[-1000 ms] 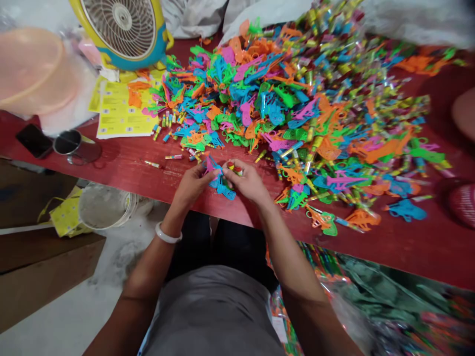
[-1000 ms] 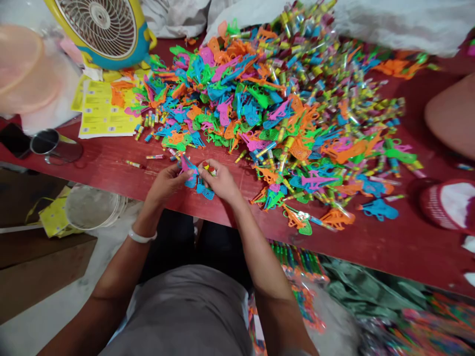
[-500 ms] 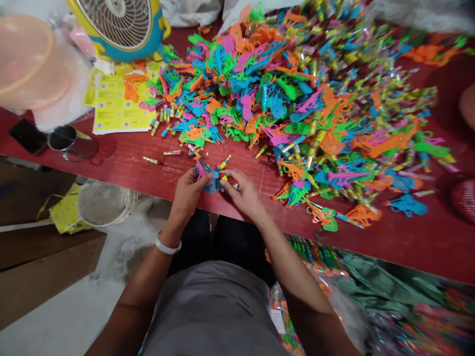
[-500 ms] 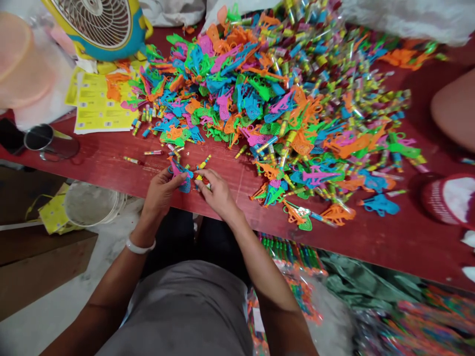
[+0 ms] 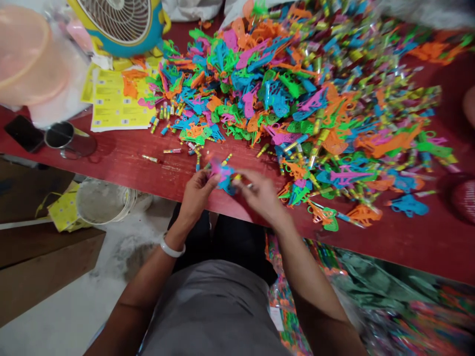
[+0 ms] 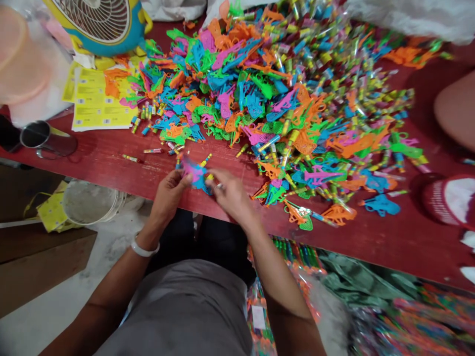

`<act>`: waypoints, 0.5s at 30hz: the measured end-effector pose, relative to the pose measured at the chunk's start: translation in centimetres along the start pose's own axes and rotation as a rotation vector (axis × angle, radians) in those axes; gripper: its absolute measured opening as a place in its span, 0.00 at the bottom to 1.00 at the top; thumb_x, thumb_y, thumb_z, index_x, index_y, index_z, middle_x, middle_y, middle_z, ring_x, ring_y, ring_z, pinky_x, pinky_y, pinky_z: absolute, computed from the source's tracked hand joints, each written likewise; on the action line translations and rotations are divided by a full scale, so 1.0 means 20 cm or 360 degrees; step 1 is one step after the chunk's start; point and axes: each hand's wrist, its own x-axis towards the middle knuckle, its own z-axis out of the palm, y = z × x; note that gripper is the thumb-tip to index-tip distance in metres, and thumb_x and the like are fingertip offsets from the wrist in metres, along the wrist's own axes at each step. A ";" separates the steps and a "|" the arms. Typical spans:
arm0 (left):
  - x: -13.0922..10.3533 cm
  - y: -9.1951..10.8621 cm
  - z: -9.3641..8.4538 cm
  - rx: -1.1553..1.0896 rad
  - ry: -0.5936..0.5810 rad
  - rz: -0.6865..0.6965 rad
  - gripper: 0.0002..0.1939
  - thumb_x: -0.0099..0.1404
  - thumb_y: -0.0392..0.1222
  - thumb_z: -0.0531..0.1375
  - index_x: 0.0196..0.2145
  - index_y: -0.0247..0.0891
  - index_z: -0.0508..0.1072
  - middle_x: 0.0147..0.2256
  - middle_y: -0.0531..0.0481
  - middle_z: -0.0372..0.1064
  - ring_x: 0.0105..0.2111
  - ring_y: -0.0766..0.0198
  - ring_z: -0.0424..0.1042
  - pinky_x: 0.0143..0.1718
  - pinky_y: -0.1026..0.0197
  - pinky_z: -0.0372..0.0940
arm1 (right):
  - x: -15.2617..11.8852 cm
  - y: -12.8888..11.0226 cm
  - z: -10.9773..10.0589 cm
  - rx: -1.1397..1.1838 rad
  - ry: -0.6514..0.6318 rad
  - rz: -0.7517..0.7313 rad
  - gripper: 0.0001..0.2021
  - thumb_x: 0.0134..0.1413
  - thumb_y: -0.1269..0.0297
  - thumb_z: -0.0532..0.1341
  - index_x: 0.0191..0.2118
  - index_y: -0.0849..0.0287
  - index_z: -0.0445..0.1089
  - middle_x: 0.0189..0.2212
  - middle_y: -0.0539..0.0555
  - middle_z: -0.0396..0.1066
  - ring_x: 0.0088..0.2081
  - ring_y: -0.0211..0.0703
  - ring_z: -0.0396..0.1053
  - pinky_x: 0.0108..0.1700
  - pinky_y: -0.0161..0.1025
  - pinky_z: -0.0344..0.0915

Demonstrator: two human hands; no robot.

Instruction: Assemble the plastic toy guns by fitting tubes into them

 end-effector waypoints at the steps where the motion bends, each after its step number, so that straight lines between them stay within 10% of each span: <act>1: 0.00 0.00 -0.01 0.0077 0.0028 0.0062 0.16 0.63 0.54 0.65 0.41 0.40 0.75 0.40 0.47 0.76 0.39 0.62 0.73 0.44 0.58 0.67 | 0.02 0.00 -0.07 -0.0117 0.0222 -0.0024 0.15 0.66 0.51 0.56 0.50 0.52 0.74 0.45 0.58 0.76 0.49 0.54 0.73 0.52 0.52 0.69; 5: 0.02 -0.05 -0.05 0.0616 0.0162 0.0280 0.12 0.67 0.49 0.62 0.44 0.40 0.74 0.43 0.44 0.73 0.43 0.57 0.72 0.49 0.53 0.66 | 0.09 0.02 -0.19 -0.0623 0.0893 -0.0168 0.18 0.68 0.60 0.52 0.58 0.52 0.69 0.55 0.61 0.68 0.60 0.57 0.64 0.60 0.61 0.61; 11: 0.02 -0.16 0.03 0.1358 0.0281 0.0415 0.14 0.60 0.48 0.69 0.38 0.38 0.73 0.46 0.38 0.69 0.52 0.44 0.65 0.58 0.38 0.57 | 0.21 0.13 0.13 -0.0608 0.0108 -0.0127 0.13 0.65 0.64 0.53 0.47 0.52 0.74 0.40 0.57 0.70 0.45 0.52 0.66 0.45 0.47 0.66; 15: 0.02 -0.19 0.08 0.1229 0.0323 0.0298 0.15 0.56 0.43 0.71 0.33 0.39 0.68 0.40 0.42 0.69 0.49 0.46 0.67 0.55 0.41 0.59 | 0.23 0.19 0.19 -0.0606 0.0006 -0.0058 0.09 0.63 0.63 0.55 0.42 0.55 0.72 0.42 0.58 0.69 0.44 0.53 0.66 0.43 0.45 0.64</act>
